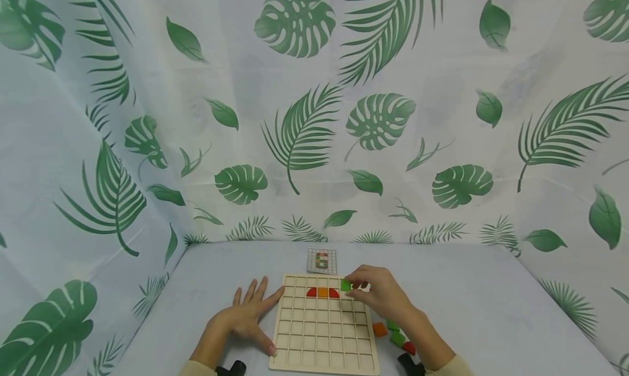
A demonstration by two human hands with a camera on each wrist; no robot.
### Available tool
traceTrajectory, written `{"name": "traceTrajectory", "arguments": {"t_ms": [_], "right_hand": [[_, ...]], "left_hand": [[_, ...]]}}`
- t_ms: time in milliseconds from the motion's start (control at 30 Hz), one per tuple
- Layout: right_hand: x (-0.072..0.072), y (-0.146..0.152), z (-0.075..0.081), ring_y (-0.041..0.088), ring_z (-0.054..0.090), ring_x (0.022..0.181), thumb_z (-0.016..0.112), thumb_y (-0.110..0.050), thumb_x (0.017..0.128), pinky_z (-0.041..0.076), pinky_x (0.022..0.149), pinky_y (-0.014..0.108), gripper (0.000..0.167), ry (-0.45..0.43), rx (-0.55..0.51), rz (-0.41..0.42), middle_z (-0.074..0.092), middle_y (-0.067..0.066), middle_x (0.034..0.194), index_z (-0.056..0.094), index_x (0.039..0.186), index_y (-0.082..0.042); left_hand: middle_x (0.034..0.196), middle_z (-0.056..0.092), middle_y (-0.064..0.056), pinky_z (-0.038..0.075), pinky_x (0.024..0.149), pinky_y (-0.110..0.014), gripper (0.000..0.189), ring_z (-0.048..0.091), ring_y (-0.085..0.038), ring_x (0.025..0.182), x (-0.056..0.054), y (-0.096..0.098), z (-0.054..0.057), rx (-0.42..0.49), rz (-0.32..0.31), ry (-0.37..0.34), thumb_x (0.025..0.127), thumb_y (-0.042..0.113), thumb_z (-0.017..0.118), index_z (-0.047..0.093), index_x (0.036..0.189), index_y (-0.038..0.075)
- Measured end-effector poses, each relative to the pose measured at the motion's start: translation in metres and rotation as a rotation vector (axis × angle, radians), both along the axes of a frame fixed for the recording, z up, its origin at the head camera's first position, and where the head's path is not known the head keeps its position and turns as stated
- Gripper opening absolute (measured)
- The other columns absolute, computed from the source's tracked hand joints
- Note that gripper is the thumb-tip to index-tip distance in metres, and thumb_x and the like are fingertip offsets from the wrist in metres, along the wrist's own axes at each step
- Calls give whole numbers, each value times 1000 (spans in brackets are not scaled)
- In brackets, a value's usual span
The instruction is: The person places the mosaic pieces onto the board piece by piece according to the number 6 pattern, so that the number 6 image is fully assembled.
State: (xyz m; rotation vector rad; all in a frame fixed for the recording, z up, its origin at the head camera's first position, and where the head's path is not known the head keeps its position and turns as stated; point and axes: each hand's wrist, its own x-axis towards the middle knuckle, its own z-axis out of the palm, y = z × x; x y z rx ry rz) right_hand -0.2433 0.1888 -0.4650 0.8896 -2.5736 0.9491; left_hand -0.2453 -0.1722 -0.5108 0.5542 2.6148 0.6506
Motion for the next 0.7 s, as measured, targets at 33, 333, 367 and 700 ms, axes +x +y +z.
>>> {"name": "traceTrajectory", "arguments": {"t_ms": [33,333,367,700], "right_hand": [[0,-2,0,3,67,81,86,-9,84,60,71,26,22,2,-3,8,77,-4,97,81,106,-10],[-4,-16,3,0,66,82,85,-14,85,58,70,21,20,-45,-24,60,78,-3,98,82,105,-10],[-5,-18,3,1,66,82,85,-14,86,58,70,22,20,-56,-28,66,78,-3,98,82,105,-10],[-8,-31,1,5,68,85,84,-14,87,58,71,22,20,-131,-44,113,78,0,100,82,106,-7]], "left_hand": [[174,-7,-23,-12,119,-77,136,-15,-48,159,0,0,0,1,-1,0,55,63,96,23,166,33],[174,-7,-23,-12,119,-77,136,-15,-48,159,0,0,0,5,3,-4,55,62,97,23,166,33],[174,-6,-23,-11,119,-77,136,-15,-48,159,0,0,0,3,4,-4,55,62,97,23,166,33],[174,-6,-24,-11,119,-77,136,-14,-48,159,1,0,1,6,2,2,55,63,96,23,166,32]]}}
